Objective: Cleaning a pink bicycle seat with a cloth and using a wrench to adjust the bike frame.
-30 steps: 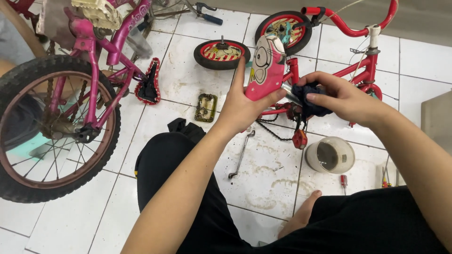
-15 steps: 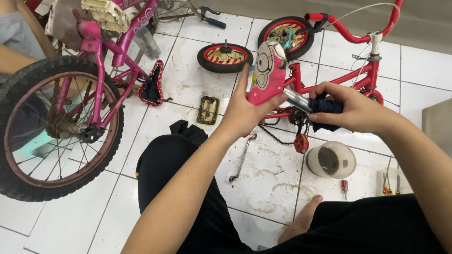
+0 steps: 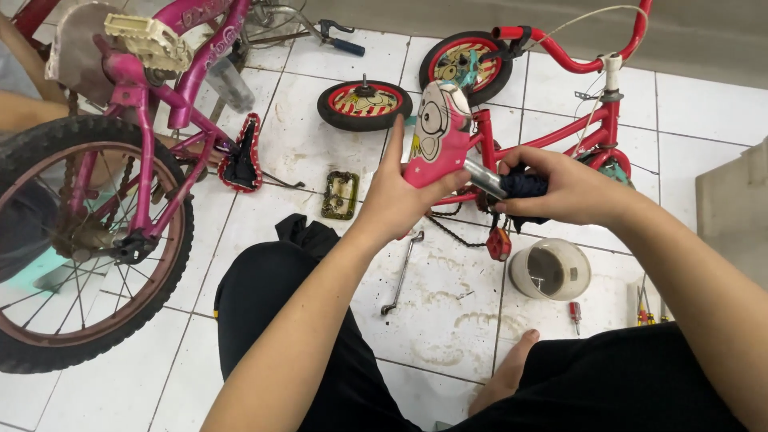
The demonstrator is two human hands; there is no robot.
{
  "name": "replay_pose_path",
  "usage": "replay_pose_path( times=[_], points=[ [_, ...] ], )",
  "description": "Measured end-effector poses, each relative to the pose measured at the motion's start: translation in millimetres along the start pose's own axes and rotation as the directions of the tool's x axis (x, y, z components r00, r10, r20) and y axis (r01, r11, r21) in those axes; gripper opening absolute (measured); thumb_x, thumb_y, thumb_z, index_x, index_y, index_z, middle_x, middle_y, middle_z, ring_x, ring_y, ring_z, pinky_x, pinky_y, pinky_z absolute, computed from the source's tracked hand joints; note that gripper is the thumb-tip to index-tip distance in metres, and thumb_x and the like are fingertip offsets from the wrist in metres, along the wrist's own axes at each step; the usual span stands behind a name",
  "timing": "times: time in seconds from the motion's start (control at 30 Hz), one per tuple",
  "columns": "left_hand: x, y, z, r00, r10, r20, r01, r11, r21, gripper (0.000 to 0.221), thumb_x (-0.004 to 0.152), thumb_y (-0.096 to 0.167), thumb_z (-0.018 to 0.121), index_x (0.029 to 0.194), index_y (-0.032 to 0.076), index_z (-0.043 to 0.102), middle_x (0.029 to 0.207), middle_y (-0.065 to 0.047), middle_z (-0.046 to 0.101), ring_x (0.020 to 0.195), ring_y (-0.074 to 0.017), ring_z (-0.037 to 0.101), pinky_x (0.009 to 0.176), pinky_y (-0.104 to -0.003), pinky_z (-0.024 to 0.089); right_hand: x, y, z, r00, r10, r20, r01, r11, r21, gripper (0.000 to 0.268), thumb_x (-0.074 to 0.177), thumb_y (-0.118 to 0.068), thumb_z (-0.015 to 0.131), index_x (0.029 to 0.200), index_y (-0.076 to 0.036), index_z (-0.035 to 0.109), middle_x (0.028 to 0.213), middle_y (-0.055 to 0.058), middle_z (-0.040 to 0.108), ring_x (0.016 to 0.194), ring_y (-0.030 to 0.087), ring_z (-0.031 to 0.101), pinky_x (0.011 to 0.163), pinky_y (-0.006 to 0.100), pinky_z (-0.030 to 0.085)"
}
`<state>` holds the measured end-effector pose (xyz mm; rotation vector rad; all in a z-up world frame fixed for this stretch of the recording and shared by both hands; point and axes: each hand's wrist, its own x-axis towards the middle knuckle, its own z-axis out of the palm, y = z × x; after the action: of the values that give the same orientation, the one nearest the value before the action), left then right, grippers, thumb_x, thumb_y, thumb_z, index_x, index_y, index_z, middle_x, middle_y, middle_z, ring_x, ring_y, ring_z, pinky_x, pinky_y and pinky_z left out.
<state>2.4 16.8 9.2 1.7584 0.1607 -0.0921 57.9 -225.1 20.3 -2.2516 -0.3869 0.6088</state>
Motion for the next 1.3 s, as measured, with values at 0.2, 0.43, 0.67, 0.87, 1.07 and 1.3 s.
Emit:
replay_pose_path(
  times=[0.2, 0.43, 0.67, 0.87, 1.07, 1.3],
  points=[
    [-16.9, 7.1, 35.5, 0.989, -0.097, 0.115, 0.091, 0.994, 0.055, 0.122, 0.067, 0.057, 0.079, 0.162, 0.011, 0.019, 0.136, -0.026, 0.059, 0.110, -0.0381, 0.070, 0.070, -0.033, 0.063, 6.2, 5.5, 24.5, 0.997, -0.003, -0.080, -0.013, 0.979, -0.202, 0.053, 0.067, -0.029, 0.087, 0.113, -0.022, 0.062, 0.084, 0.012, 0.077, 0.086, 0.031, 0.073, 0.080, 0.040, 0.054],
    [-14.0, 14.6, 24.9, 0.995, -0.059, 0.078, 0.054, 0.996, 0.069, 0.135, 0.062, 0.061, 0.081, 0.163, 0.011, 0.008, 0.144, -0.028, 0.054, 0.134, -0.0422, 0.054, 0.106, -0.047, 0.049, 7.1, 15.4, 1.5, 0.998, 0.025, 0.050, -0.024, 0.999, -0.028, 0.044, 0.072, -0.023, 0.087, 0.108, -0.012, 0.064, 0.077, 0.014, 0.075, 0.077, 0.024, 0.067, 0.075, 0.034, 0.054],
    [-21.9, 5.9, 39.8, 0.981, 0.107, 0.165, -0.109, 0.994, 0.007, 0.124, 0.068, 0.057, 0.080, 0.162, 0.010, 0.013, 0.152, -0.030, 0.045, 0.142, -0.0465, 0.042, 0.116, -0.054, 0.037, -11.9, -34.5, 16.0, 0.993, 0.117, 0.013, -0.118, 0.987, 0.110, 0.073, 0.103, -0.062, 0.018, 0.116, -0.015, 0.073, 0.107, 0.019, 0.073, 0.113, 0.034, 0.066, 0.104, 0.045, 0.045],
    [-18.3, -2.1, 35.4, 0.971, 0.143, 0.191, -0.138, 0.990, -0.038, 0.137, 0.063, 0.042, 0.090, 0.163, 0.015, 0.002, 0.145, -0.025, 0.053, 0.136, -0.0449, 0.051, 0.114, -0.054, 0.039, 14.4, 7.7, 23.0, 1.000, -0.010, 0.004, 0.009, 0.967, 0.256, 0.047, 0.108, -0.045, 0.038, 0.114, -0.010, 0.070, 0.094, 0.015, 0.069, 0.088, 0.027, 0.066, 0.088, 0.042, 0.050],
    [-1.4, -19.1, 8.4, 0.954, 0.240, 0.181, -0.191, 0.949, -0.250, 0.141, 0.067, 0.017, 0.094, 0.163, 0.018, -0.009, 0.139, -0.023, 0.059, 0.125, -0.0341, 0.061, 0.109, -0.045, 0.048, 8.7, -1.5, 3.8, 0.945, 0.139, 0.296, -0.284, 0.797, 0.533, 0.055, 0.102, -0.048, 0.051, 0.089, 0.004, 0.065, 0.058, 0.014, 0.054, 0.044, 0.023, 0.053, 0.059, 0.045, 0.055],
    [7.6, -23.1, 5.5, 0.945, 0.230, 0.233, -0.180, 0.960, -0.216, 0.128, 0.069, 0.022, 0.093, 0.164, 0.024, 0.008, 0.124, -0.013, 0.072, 0.080, -0.0140, 0.070, 0.068, -0.023, 0.059, 14.4, 12.6, 17.2, 0.934, 0.189, 0.304, -0.333, 0.774, 0.539, 0.058, 0.098, -0.054, 0.053, 0.099, 0.003, 0.065, 0.070, 0.023, 0.069, 0.061, 0.033, 0.074, 0.048, 0.040, 0.057]
  ],
)
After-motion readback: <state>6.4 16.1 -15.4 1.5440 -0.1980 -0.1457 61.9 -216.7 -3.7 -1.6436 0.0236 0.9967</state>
